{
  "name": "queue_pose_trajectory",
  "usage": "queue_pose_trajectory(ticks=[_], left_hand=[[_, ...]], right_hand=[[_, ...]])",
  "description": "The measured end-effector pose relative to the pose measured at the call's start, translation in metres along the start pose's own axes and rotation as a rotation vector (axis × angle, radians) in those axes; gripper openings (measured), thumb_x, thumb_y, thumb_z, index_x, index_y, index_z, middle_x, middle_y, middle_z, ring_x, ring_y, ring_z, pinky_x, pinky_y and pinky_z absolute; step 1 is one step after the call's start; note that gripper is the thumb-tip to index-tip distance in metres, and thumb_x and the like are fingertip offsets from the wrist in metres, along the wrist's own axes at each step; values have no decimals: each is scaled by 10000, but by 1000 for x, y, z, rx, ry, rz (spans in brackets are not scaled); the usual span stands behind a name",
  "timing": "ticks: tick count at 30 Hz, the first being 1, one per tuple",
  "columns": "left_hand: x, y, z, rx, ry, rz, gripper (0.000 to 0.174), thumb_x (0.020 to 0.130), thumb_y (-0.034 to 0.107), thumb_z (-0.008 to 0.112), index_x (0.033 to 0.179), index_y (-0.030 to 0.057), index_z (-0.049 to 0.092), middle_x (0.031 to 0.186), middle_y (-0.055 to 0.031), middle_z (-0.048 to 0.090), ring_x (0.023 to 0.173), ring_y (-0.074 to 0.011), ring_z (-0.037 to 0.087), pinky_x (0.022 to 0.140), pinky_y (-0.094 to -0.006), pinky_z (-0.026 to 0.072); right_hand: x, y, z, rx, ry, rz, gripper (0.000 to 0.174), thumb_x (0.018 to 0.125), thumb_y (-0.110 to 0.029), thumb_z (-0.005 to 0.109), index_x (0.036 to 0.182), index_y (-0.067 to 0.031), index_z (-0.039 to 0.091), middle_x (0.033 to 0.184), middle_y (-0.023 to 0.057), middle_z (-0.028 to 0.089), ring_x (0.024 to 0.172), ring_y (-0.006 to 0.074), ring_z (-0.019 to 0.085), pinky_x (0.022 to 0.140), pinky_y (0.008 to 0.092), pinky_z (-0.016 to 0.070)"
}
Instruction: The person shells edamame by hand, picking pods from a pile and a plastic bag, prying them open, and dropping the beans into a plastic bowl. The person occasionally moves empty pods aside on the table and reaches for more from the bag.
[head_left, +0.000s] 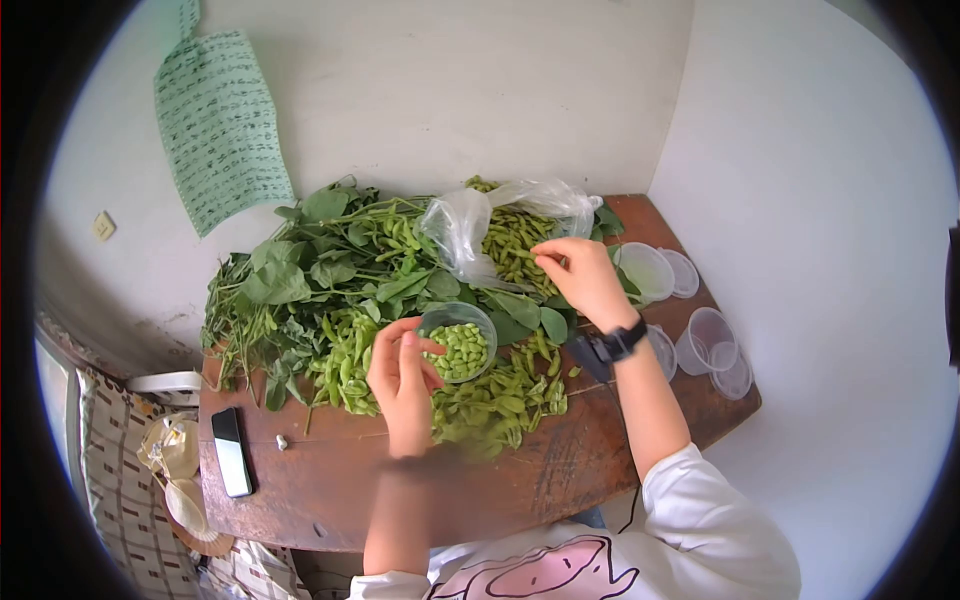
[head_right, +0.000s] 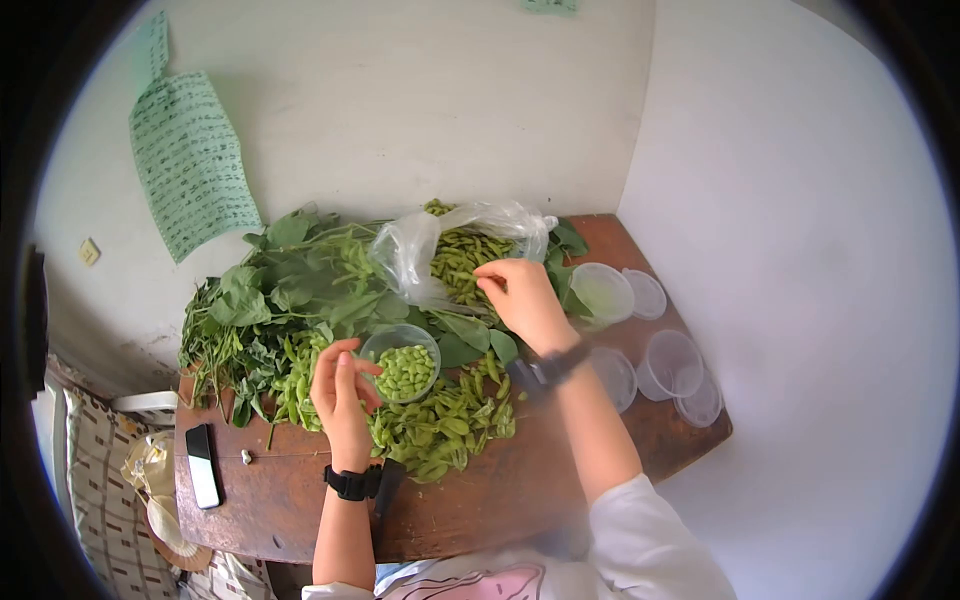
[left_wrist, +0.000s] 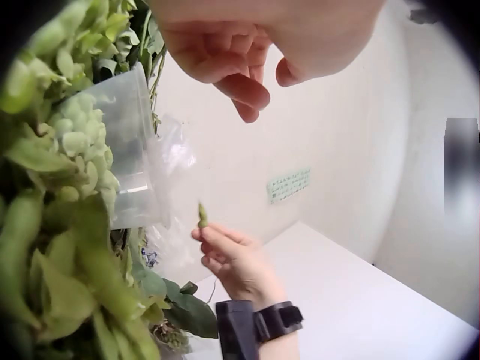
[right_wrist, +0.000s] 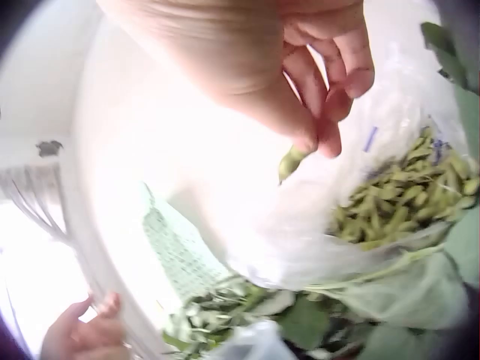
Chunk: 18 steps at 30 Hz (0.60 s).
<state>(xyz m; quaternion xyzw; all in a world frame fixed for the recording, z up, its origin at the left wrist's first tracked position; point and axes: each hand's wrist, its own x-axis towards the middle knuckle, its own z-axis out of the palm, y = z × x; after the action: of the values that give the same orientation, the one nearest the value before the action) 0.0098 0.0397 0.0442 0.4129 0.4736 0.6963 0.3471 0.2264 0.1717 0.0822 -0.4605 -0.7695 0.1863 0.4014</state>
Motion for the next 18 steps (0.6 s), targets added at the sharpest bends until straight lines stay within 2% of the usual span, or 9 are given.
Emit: queue_pose_trajectory(ticks=[1, 3, 6, 8, 9, 11, 13, 16, 18], left_hand=[[0, 1, 0, 12, -31, -24, 258, 1024, 217, 442, 1093, 24, 600, 802, -34, 660, 458, -39, 461, 403, -191, 322], [-2, 4, 0, -1, -107, -95, 340, 1030, 262, 424, 1073, -14, 618, 893, -77, 681, 486, -67, 518, 404, -191, 339], [-3, 12, 3, -15, -192, -190, 369, 1030, 273, 418, 1057, -32, 625, 915, -99, 688, 507, -83, 545, 412, -191, 352], [-5, 12, 3, 11, -405, -270, 345, 1028, 267, 455, 1076, -23, 636, 909, -75, 694, 562, -68, 580, 417, -179, 358], [-6, 9, 3, 9, -405, -273, 345, 1028, 267, 455, 1076, -23, 636, 909, -75, 694, 562, -68, 580, 417, -179, 358], [-8, 3, 2, -46, -619, -321, 334, 1029, 265, 456, 1066, -10, 641, 896, -65, 692, 577, -66, 580, 431, -175, 364], [-9, 5, 3, -46, -625, -327, 316, 1027, 257, 468, 1057, -4, 643, 886, -55, 690, 592, -63, 581, 446, -169, 370], [-10, 1, 5, -59, -623, -310, 290, 1014, 249, 503, 1052, -2, 643, 881, -50, 690, 605, -60, 580, 455, -166, 373], [-13, 6, 7, -82, -624, -341, 269, 995, 248, 547, 1049, 4, 647, 889, -45, 693, 627, -50, 578, 467, -169, 378]], right_hand=[[-4, -15, -10, 1, -10, -13, 134, 843, -95, 681, 950, -29, 726, 862, 122, 703, 788, 207, 635, 701, 291, 498], [-13, -35, -20, 102, -163, -272, 137, 830, -72, 697, 960, -42, 728, 875, 90, 686, 812, 194, 623, 694, 296, 500], [-29, -53, -22, 186, -311, -431, 155, 807, -35, 710, 960, -50, 729, 896, 67, 665, 841, 191, 619, 688, 299, 503], [-35, -56, -15, 209, -347, -455, 164, 799, -25, 715, 960, -52, 730, 901, 62, 660, 847, 193, 618, 688, 297, 503], [-38, -57, -11, 231, -380, -481, 174, 790, -15, 719, 960, -53, 731, 906, 57, 655, 853, 195, 616, 689, 295, 502], [-43, -57, -5, 260, -389, -465, 184, 796, -11, 716, 977, -42, 728, 912, 53, 657, 853, 178, 621, 700, 282, 505], [-46, -61, -3, 362, -434, -222, 202, 801, 8, 708, 1000, -23, 720, 916, 50, 658, 862, 149, 623, 718, 271, 505], [-58, -53, -1, 587, -509, -89, 224, 833, -13, 693, 1056, -5, 702, 984, 76, 639, 917, 159, 612, 777, 273, 491], [-65, -40, 6, 631, -475, -115, 217, 834, -6, 694, 1051, 2, 701, 991, 72, 635, 922, 152, 608, 776, 270, 489]])
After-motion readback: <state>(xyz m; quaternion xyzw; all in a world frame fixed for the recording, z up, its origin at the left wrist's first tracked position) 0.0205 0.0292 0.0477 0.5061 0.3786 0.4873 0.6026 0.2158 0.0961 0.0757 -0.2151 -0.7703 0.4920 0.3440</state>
